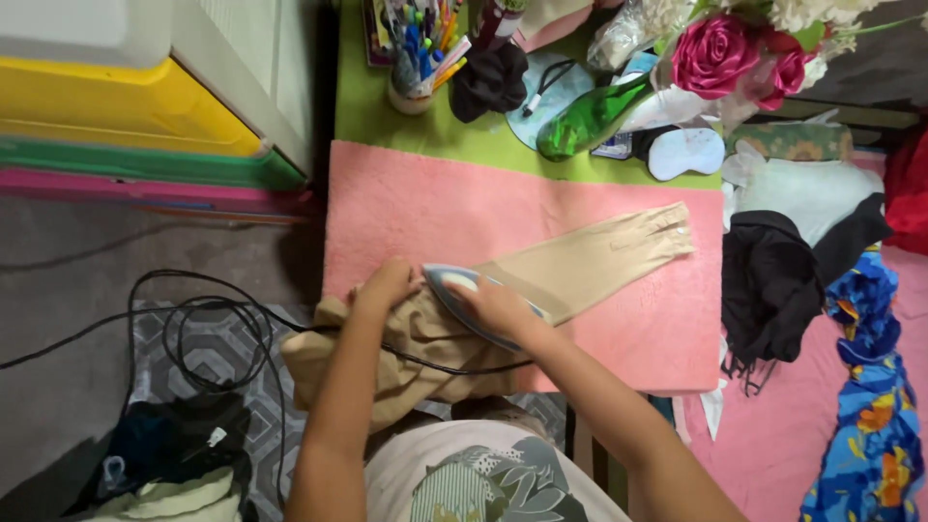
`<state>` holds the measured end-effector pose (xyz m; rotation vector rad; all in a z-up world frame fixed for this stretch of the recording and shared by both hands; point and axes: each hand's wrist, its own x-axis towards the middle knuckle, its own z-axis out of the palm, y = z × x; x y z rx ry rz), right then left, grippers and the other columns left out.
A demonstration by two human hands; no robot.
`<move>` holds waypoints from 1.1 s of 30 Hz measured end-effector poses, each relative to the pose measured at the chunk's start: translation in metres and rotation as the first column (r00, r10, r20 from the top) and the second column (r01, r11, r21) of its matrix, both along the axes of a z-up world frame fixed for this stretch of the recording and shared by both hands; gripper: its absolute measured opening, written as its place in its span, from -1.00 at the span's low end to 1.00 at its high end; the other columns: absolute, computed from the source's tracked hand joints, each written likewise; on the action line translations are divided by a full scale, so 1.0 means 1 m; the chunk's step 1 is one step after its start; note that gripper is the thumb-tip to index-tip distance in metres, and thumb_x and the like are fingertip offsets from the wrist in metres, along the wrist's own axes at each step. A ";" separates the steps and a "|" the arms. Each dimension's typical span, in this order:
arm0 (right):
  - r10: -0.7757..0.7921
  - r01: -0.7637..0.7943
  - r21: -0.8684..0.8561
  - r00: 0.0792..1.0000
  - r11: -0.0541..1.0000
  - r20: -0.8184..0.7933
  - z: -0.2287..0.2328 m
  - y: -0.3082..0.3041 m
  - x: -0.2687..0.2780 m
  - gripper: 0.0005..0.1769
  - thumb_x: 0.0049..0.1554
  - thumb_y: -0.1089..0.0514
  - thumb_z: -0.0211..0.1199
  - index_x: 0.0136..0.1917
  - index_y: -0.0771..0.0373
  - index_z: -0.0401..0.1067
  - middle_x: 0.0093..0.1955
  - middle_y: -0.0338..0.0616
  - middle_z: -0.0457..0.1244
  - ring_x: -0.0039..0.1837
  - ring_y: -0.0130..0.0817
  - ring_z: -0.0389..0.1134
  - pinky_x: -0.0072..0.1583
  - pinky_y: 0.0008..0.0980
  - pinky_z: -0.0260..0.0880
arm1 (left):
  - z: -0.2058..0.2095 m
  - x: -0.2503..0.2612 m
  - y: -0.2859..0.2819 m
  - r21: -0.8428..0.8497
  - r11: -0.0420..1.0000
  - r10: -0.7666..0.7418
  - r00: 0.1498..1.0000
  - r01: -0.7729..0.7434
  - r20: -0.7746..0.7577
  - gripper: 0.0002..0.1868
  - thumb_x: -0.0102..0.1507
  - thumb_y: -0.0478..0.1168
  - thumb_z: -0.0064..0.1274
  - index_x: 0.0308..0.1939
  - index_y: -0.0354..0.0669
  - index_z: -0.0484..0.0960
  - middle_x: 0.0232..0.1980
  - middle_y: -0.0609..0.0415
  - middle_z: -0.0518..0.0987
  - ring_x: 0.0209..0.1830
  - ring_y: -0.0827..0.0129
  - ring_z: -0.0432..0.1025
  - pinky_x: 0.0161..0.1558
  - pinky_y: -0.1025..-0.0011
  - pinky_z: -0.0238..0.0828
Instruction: Ironing a beige long-sleeved shirt on a flat surface.
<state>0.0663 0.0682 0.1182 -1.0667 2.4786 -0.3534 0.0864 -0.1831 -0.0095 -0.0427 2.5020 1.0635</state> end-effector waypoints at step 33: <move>-0.717 0.719 0.181 0.691 0.671 -0.089 -0.011 0.126 -0.010 -0.41 0.26 -0.11 0.10 0.53 -0.09 0.16 -0.04 0.37 0.32 -0.05 0.32 0.41 -0.01 0.19 0.42 | -0.022 0.010 0.004 -0.103 0.992 0.068 0.995 -0.075 -0.068 -0.71 0.09 -0.12 0.33 -0.30 -0.25 0.64 -0.11 -0.20 0.59 -0.03 -0.09 0.48 0.00 0.10 0.46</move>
